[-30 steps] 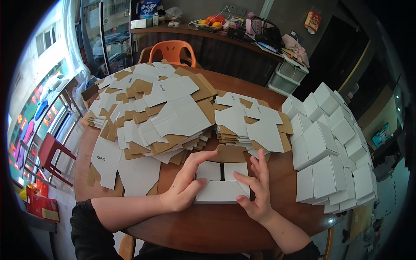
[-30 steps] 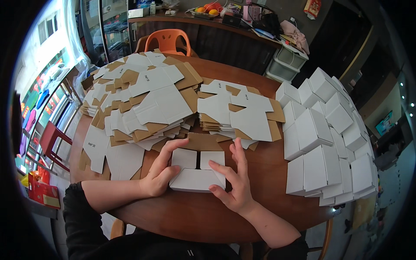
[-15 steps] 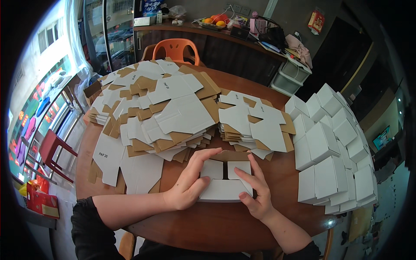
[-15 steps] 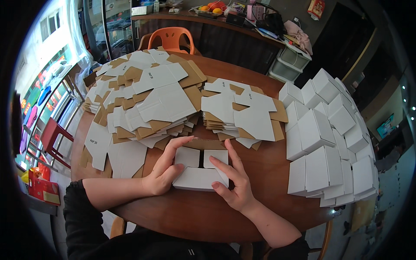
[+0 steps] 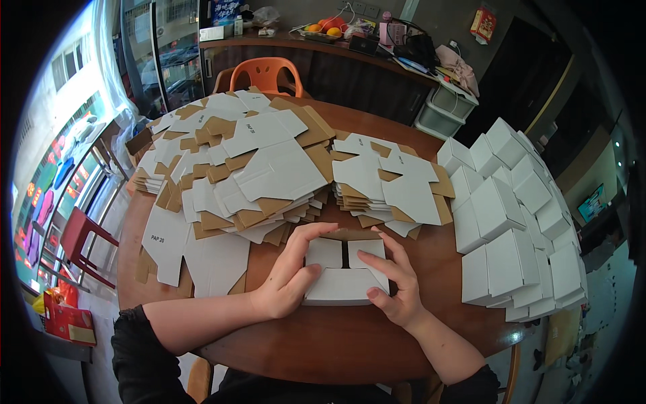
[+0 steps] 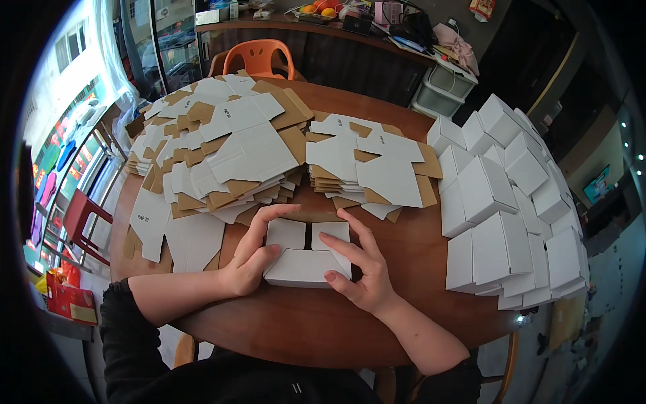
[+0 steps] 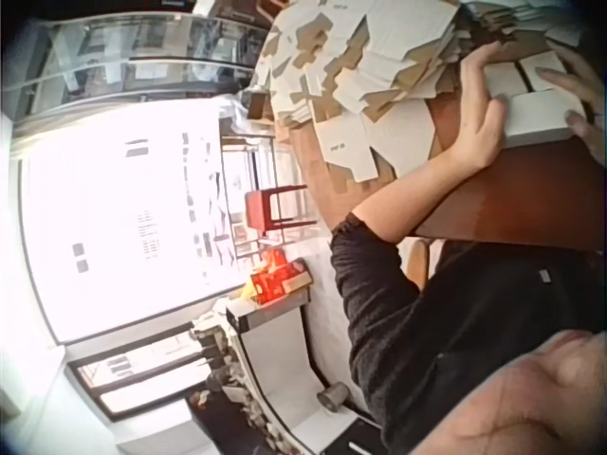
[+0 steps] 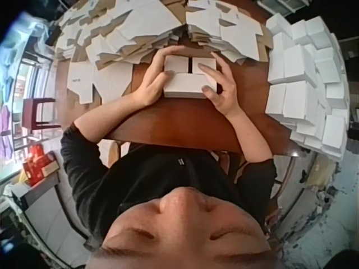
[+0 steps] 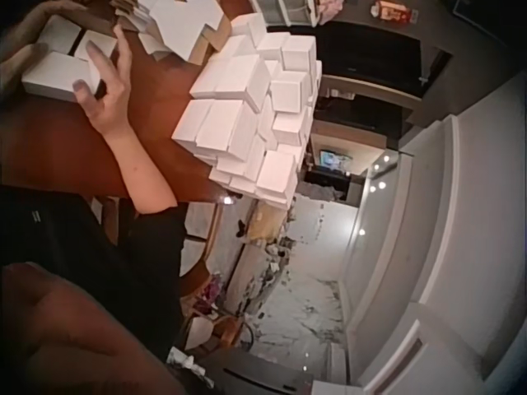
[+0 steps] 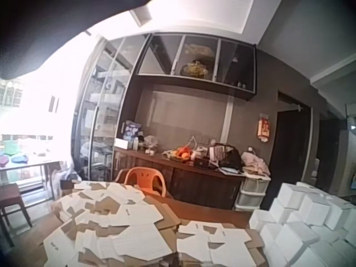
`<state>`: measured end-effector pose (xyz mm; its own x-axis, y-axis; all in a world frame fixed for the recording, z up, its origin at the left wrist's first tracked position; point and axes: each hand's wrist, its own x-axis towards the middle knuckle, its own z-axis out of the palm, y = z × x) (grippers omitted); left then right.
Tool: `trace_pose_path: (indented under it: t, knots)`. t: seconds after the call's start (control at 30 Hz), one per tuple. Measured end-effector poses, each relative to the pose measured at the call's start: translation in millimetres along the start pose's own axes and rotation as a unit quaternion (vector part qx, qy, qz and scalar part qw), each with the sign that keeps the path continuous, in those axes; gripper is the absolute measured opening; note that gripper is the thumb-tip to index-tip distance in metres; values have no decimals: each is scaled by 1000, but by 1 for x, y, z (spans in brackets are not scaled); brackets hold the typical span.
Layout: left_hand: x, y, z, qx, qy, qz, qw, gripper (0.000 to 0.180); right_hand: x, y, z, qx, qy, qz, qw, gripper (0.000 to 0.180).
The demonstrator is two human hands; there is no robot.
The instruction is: The person assembles small white cardboard boxes by hand. They pick up flat, pre-cut cardboard sheets, fold the sides and flaps along pre-scored lines, and interlock the tabs to form a closed box. The finished boxes are stacked on the right side of the table.
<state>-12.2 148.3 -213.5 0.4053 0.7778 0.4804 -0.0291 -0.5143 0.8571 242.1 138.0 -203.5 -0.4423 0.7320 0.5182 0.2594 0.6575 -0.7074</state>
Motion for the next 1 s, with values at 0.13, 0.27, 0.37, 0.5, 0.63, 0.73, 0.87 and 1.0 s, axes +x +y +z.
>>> trace_pose_path:
  t: [0.13, 0.27, 0.37, 0.5, 0.63, 0.73, 0.87, 1.0]
  knots:
    - [0, -1, -1, 15, -5, 14, 1000, 64, -1, -4, 1, 5, 12, 3, 1000, 56]
    - [0, 1, 0, -1, -15, 1, 1000, 63, -3, 0, 0, 0, 29, -37, 999, 60]
    - [0, 3, -1, 31, -32, 32, 998, 61, -6, 3, -5, -5, 44, -90, 995, 63]
    - [-1, 5, -1, 7, -54, 23, 998, 56, -15, 3, -2, 102, 108, -92, 985, 70]
    - [-2, 3, -2, 0, -59, 30, 998, 51, -15, 0, -3, 47, 100, -55, 992, 71]
    - [-2, 2, 0, -14, -52, 26, 998, 47, -10, -6, -5, 2, 69, -75, 995, 66]
    - [-1, 2, 0, -2, -57, 30, 998, 39, -9, -7, -7, -4, 64, -84, 994, 61]
    - [0, 3, -1, 38, -55, 41, 997, 32, -11, -5, -9, -31, 38, -94, 994, 58]
